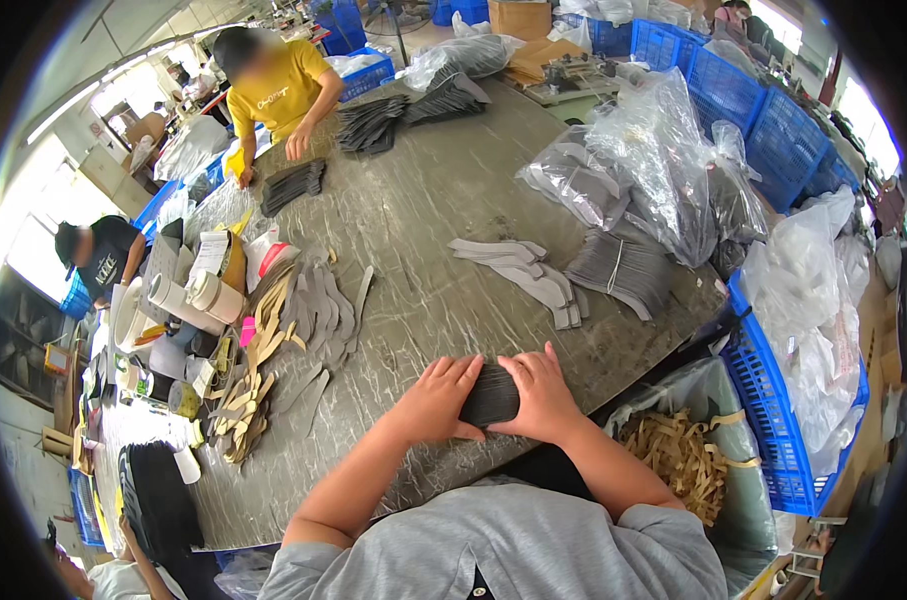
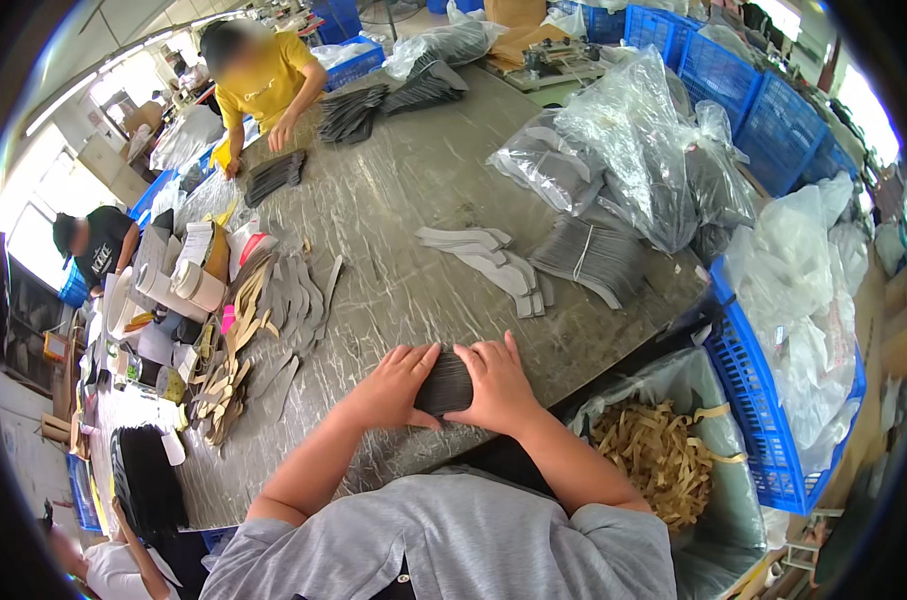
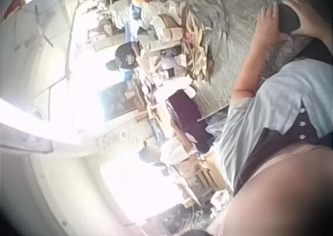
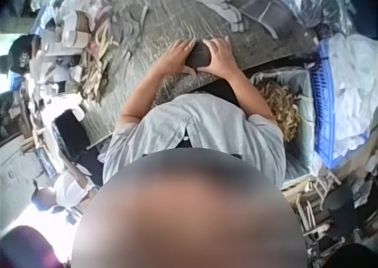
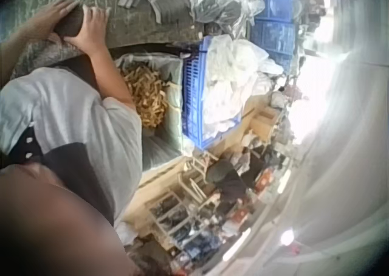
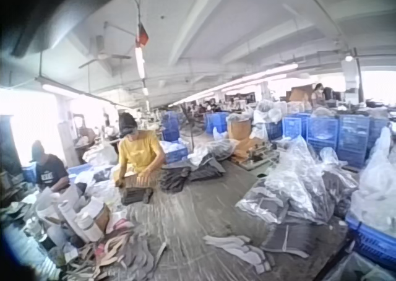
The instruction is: The person repeatedly picks up small gray and beige shoe components, aligns them, and presses them together by hand. They handle the parts one at a time, occasionally stacking completed pieces on the table. The workspace contains piles of similar components and plastic packaging.
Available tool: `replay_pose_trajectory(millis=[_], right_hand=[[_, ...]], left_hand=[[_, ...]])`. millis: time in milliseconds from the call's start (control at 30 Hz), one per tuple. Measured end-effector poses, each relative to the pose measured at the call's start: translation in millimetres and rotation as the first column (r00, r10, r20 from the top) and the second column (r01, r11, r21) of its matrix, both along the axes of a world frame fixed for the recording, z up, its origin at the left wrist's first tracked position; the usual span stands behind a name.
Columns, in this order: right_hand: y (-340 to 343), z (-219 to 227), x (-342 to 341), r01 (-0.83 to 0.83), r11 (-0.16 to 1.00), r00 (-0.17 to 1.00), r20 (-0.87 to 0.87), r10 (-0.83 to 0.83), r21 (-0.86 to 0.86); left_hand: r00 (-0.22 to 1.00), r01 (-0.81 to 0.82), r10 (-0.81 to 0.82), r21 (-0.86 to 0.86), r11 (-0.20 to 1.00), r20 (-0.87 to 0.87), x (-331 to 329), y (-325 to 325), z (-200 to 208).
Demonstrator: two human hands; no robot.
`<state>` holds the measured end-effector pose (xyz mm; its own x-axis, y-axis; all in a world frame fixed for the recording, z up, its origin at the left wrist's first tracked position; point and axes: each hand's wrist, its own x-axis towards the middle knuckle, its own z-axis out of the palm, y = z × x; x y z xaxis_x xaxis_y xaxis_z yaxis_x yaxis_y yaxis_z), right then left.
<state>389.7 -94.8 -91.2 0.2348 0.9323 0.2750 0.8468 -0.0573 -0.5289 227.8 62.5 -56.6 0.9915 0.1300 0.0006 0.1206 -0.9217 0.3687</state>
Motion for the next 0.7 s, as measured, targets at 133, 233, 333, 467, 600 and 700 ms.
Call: replay_pose_trajectory(millis=[133, 233, 333, 467, 600, 700], right_hand=[[-12.6, 1.1, 8.2, 0.127, 0.991, 0.992, -0.008, -0.127, 0.031], [-11.8, -2.2, 12.5, 0.114, 0.991, 0.993, -0.013, -0.113, 0.066], [-9.1, 0.7, 9.1, 0.075, 0.992, 0.997, -0.013, -0.074, 0.103], [-11.7, 2.4, 12.6, 0.074, 0.993, 0.997, -0.020, -0.072, 0.093], [-12.4, 1.2, 13.1, 0.084, 0.994, 0.996, -0.038, -0.082, 0.069], [-11.5, -0.8, 13.4, 0.062, 0.995, 0.997, -0.054, -0.058, 0.075]], left_hand=[[0.995, -0.071, 0.070, 0.008, 0.997, 0.068, 63.2, 41.1, 3.3], [0.973, -0.149, 0.150, -0.017, 0.989, 0.178, 127.3, 83.2, -15.6], [0.928, -0.236, 0.161, 0.193, 0.952, 0.337, 161.9, 114.7, -28.9], [0.956, -0.266, 0.279, 0.135, 0.955, -0.087, 181.2, 121.5, -12.3], [0.940, -0.305, 0.303, 0.014, 0.952, -0.154, 156.1, 116.3, -10.1], [0.936, -0.348, 0.334, -0.153, 0.925, -0.112, 125.9, 113.9, -17.9]])
